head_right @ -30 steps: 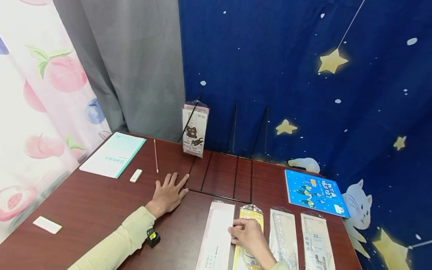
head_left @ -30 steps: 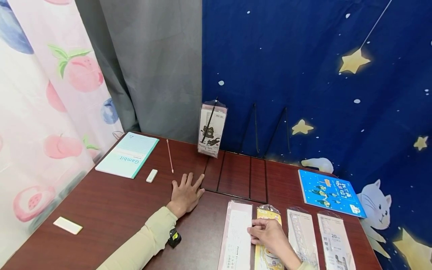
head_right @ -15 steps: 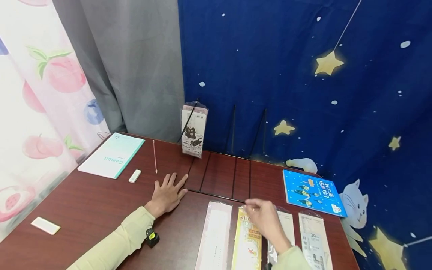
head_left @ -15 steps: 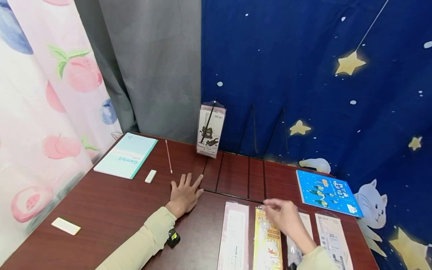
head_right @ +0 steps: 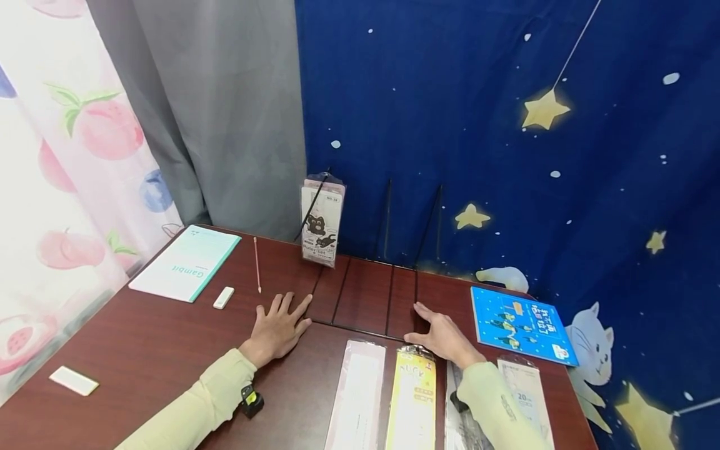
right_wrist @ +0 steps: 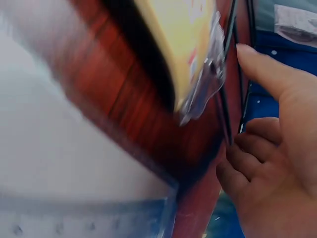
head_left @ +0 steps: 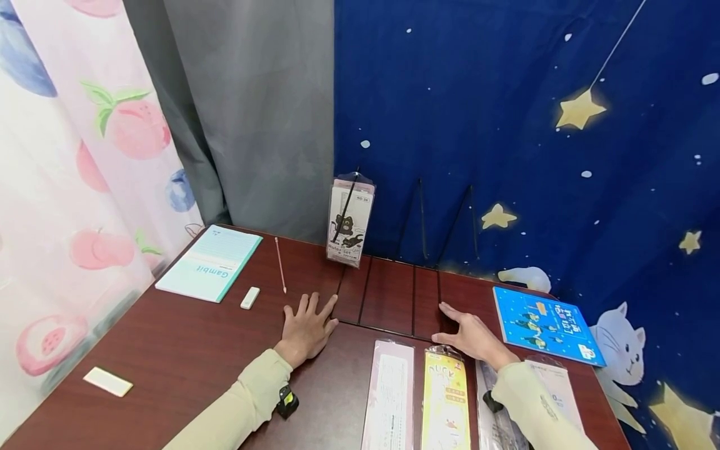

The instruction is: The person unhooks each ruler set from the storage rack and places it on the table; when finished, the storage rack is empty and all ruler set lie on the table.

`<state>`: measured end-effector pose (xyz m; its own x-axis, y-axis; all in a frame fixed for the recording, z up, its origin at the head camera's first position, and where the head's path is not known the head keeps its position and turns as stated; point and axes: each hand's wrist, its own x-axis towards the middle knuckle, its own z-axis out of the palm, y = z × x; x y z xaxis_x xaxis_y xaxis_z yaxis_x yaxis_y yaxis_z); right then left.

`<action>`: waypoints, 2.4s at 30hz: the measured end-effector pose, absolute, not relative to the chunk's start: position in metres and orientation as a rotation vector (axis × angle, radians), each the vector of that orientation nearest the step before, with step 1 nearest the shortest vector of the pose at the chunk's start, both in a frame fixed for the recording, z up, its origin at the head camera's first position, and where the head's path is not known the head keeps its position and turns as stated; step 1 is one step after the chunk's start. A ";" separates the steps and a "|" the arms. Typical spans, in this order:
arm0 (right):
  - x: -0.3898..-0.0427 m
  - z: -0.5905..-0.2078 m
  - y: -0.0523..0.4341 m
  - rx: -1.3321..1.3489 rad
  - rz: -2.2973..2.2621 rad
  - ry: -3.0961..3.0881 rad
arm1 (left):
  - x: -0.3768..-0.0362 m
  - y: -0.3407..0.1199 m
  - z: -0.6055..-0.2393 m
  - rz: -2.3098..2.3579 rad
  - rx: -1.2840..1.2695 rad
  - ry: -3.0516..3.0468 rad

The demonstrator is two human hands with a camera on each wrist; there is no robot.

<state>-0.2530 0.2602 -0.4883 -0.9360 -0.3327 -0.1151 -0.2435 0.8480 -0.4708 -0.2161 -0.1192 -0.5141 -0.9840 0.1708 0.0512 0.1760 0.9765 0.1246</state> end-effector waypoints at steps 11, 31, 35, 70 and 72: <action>-0.257 -0.493 0.267 -0.474 -0.600 2.787 | -0.220 -0.116 -0.509 -0.207 -0.265 -3.106; -0.258 -0.493 0.260 -0.424 -0.626 2.786 | -0.311 -0.178 -0.442 -1.675 -0.211 -2.383; -0.258 -0.495 0.258 -0.426 -0.623 2.785 | -0.329 -0.180 -0.429 -1.759 -0.270 -2.300; -0.260 -0.493 0.264 -0.405 -0.635 2.791 | -0.339 -0.164 -0.415 -1.868 -0.313 -2.219; -0.260 -0.492 0.264 -0.404 -0.633 2.789 | -0.333 -0.165 -0.415 -1.885 -0.323 -2.214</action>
